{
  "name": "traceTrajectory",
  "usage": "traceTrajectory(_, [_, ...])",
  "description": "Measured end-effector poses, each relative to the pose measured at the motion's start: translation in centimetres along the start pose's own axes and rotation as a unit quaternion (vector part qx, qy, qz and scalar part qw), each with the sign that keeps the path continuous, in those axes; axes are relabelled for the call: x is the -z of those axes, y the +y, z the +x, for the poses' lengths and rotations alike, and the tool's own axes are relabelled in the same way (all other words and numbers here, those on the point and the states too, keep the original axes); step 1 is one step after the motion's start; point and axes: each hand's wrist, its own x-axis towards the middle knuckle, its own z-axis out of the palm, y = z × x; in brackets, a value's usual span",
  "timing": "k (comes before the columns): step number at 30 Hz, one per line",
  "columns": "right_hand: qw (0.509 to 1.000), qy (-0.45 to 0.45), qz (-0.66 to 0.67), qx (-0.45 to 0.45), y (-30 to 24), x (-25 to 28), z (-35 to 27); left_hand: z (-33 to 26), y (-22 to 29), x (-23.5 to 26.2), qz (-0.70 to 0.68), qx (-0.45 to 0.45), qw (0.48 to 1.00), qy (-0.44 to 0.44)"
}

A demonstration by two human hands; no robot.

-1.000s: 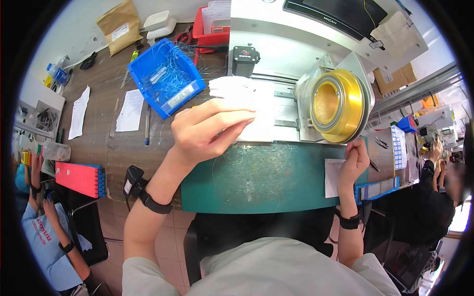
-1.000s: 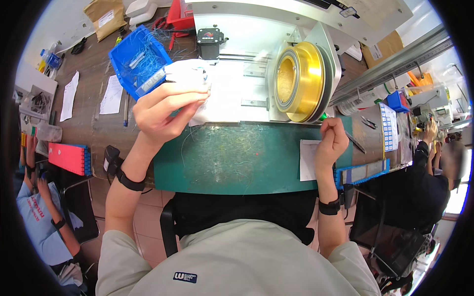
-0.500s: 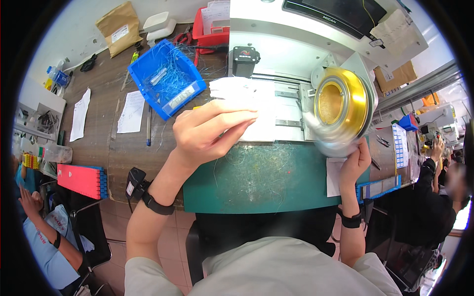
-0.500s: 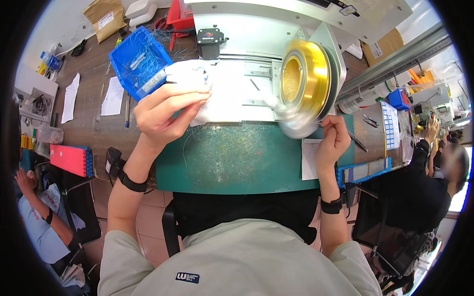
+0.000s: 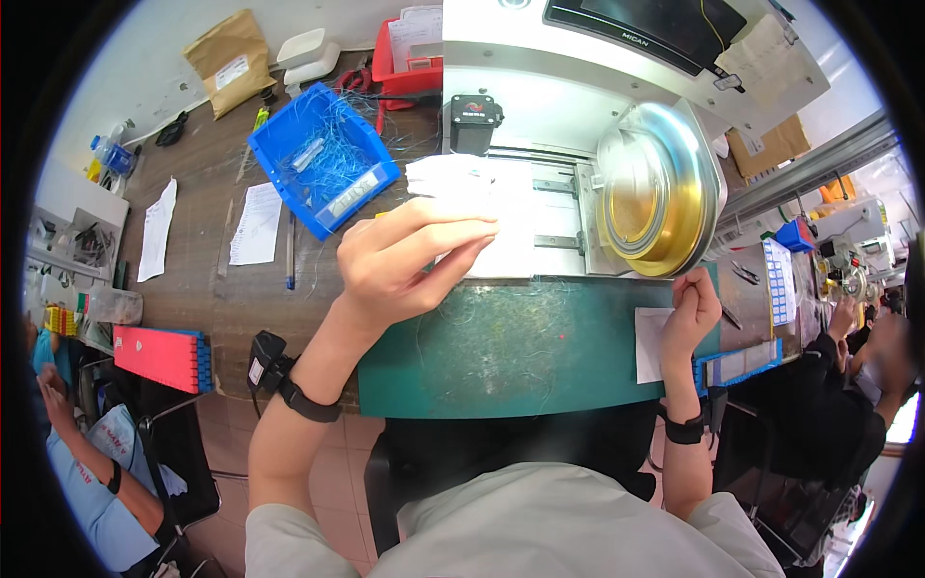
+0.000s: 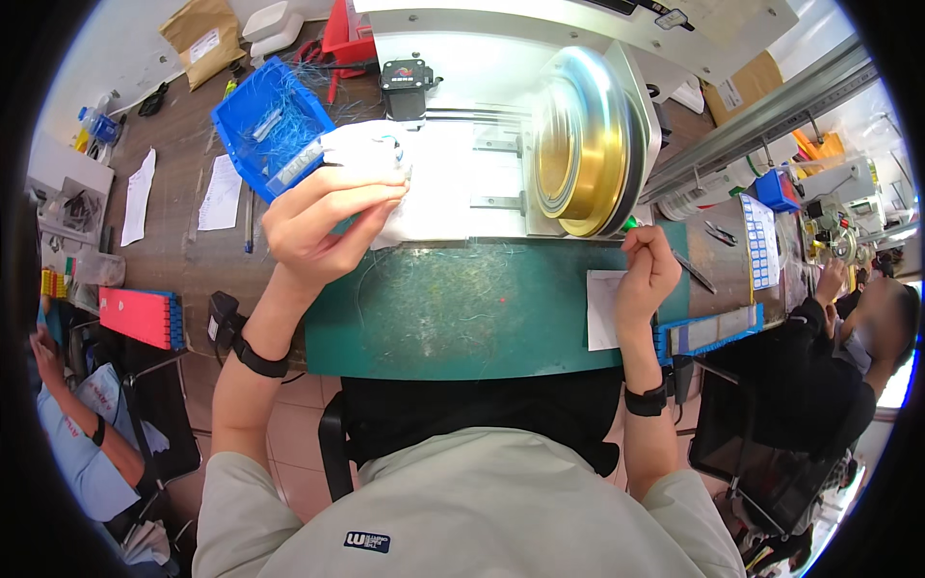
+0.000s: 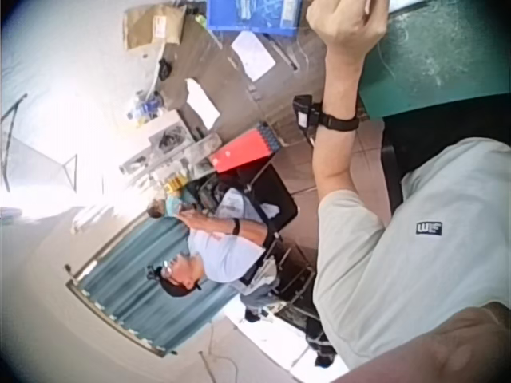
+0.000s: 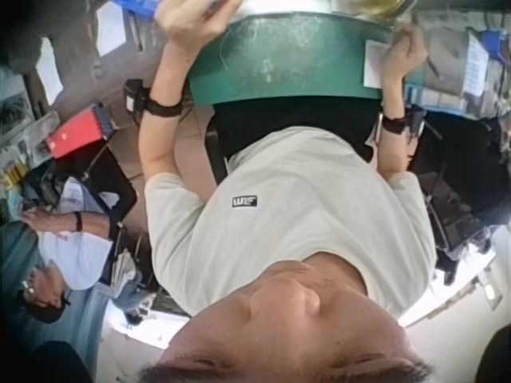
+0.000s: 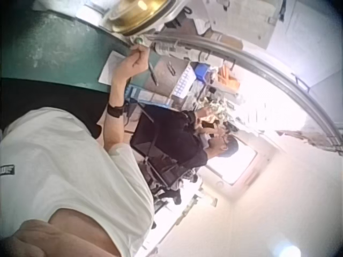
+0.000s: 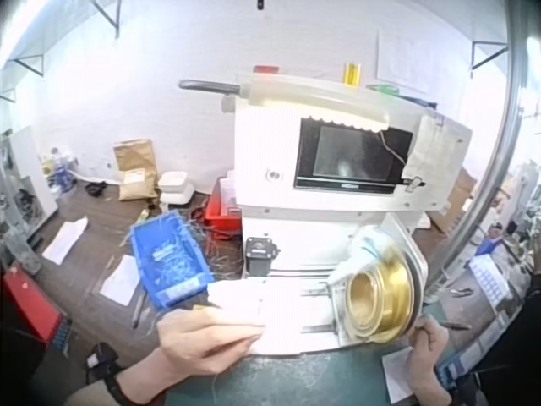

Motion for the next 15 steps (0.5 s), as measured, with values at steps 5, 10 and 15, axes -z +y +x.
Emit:
traceTrajectory(5, [1.0,0.004,0.004,-0.008,-0.41,-0.25,0.07,0.02,0.02,0.23,-0.002,0.0,1.0,-0.003])
traceTrajectory(10, [1.0,0.004,-0.01,0.003,-0.56,-0.32,0.11,-0.03,-0.04,0.13,-0.006,0.002,1.0,-0.003])
traceTrajectory(15, [1.0,0.008,-0.001,-0.002,-0.88,-0.47,0.26,-0.01,-0.11,0.13,-0.007,-0.002,1.0,-0.002])
